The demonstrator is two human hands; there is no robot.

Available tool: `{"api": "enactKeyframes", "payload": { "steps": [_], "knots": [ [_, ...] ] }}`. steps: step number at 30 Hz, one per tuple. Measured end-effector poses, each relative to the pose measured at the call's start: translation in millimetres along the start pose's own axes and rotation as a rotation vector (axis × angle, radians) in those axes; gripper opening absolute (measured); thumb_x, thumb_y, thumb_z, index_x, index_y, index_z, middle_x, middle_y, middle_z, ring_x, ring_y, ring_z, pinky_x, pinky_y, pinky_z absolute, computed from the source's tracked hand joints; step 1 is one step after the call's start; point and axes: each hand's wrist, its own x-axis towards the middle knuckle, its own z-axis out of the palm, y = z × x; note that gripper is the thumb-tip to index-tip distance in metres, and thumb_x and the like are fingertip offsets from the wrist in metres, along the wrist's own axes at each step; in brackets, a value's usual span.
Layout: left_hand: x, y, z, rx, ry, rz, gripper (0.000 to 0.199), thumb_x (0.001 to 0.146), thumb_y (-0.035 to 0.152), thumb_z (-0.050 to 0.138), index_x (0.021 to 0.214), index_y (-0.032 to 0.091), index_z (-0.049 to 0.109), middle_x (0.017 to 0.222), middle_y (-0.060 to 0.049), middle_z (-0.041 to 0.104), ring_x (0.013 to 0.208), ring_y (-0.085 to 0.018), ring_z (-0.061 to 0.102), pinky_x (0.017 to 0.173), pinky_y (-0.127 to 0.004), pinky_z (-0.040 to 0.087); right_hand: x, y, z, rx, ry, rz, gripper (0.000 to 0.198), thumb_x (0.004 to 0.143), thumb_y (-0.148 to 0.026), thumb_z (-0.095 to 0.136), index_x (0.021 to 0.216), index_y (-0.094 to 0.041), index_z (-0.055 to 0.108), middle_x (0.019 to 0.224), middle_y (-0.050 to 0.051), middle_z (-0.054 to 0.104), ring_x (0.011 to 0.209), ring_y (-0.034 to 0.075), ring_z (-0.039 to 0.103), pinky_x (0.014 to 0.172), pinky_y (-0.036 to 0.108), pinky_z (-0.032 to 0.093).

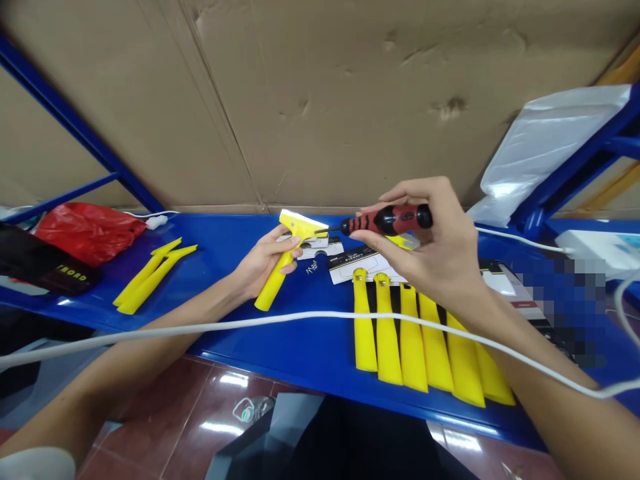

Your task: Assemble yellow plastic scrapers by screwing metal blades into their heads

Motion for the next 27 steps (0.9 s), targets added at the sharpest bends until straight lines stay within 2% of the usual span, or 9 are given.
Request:
{"api": "enactKeyframes", "payload": {
  "steps": [5,8,10,14,16,18,21,24,27],
  "knots": [
    [-0.3,0.7,-0.2,0.007,-0.011,-0.002,0.037,0.085,0.013,0.095,0.112,0.015,0.07,0.105,-0.005,0.069,0.07,-0.008,0.062,0.046,-0.017,0.041,-1.8,-0.7,2.1,0.162,-0.098,-0.011,0.071,0.087,-0.028,0.097,0.146,-0.046,0.061,0.128,0.002,0.081,0.12,0.04,0.083,0.096,0.065,0.072],
    [0.5,0.4,-1.0,-0.011,-0.003,0.004,0.038,0.085,0.012,0.095,0.113,0.017,0.069,0.107,-0.005,0.071,0.07,-0.007,0.062,0.047,-0.016,0.04,-5.9,-0.2,2.5,0.065,-0.016,0.033,0.056,0.089,-0.027,0.098,0.133,-0.042,0.069,0.117,0.003,0.082,0.112,0.041,0.086,0.092,0.066,0.072],
    [0.4,-0.1,-0.5,-0.012,-0.006,0.002,0.038,0.085,0.012,0.094,0.113,0.017,0.069,0.109,-0.006,0.071,0.071,-0.007,0.062,0.047,-0.016,0.039,-6.7,1.2,1.7,0.007,0.031,0.028,0.057,0.085,-0.028,0.101,0.131,-0.041,0.07,0.118,0.004,0.079,0.106,0.042,0.086,0.089,0.066,0.072],
    [0.2,-1.6,0.5,0.001,-0.008,-0.009,0.036,0.085,0.013,0.094,0.112,0.016,0.069,0.107,-0.007,0.071,0.071,-0.008,0.063,0.046,-0.017,0.039,-3.6,2.7,0.5,0.181,-0.095,0.001,0.074,0.083,-0.024,0.1,0.143,-0.044,0.062,0.133,0.003,0.079,0.119,0.04,0.084,0.096,0.065,0.073],
    [0.4,-1.8,0.2,0.008,-0.005,-0.006,0.035,0.086,0.013,0.093,0.112,0.016,0.069,0.107,-0.006,0.07,0.07,-0.007,0.062,0.046,-0.016,0.039,-3.0,1.3,1.5,0.194,-0.109,0.031,0.064,0.085,-0.025,0.099,0.137,-0.042,0.064,0.126,0.002,0.084,0.118,0.04,0.085,0.094,0.063,0.074],
    [0.3,-1.5,0.2,0.016,-0.007,-0.009,0.036,0.087,0.013,0.093,0.113,0.016,0.068,0.11,-0.006,0.07,0.071,-0.007,0.062,0.046,-0.017,0.04,-3.4,0.2,3.3,0.128,-0.041,0.06,0.052,0.087,-0.026,0.099,0.126,-0.038,0.067,0.112,0.002,0.086,0.108,0.039,0.088,0.083,0.059,0.075],
    [-1.0,-1.0,1.4,0.026,-0.008,-0.019,0.036,0.087,0.012,0.092,0.113,0.016,0.068,0.11,-0.006,0.071,0.071,-0.008,0.062,0.046,-0.017,0.041,-2.9,2.3,5.6,0.088,0.043,0.019,0.058,0.08,-0.026,0.103,0.123,-0.036,0.066,0.103,0.0,0.083,0.099,0.037,0.089,0.073,0.052,0.073],
    [-1.3,-0.4,1.3,0.02,-0.006,-0.02,0.036,0.087,0.013,0.093,0.112,0.016,0.068,0.108,-0.006,0.07,0.07,-0.008,0.063,0.046,-0.018,0.041,-1.3,5.0,6.0,0.2,-0.054,-0.01,0.069,0.08,-0.025,0.102,0.133,-0.039,0.061,0.119,0.0,0.083,0.11,0.037,0.087,0.085,0.056,0.075],
    [0.3,-0.2,-1.3,0.001,-0.004,-0.018,0.038,0.086,0.014,0.095,0.112,0.016,0.069,0.11,-0.006,0.071,0.071,-0.007,0.062,0.047,-0.017,0.041,-2.8,2.4,5.2,0.226,-0.122,0.011,0.06,0.089,-0.023,0.095,0.135,-0.04,0.061,0.124,0.001,0.085,0.116,0.037,0.086,0.09,0.058,0.075]
  ]
}}
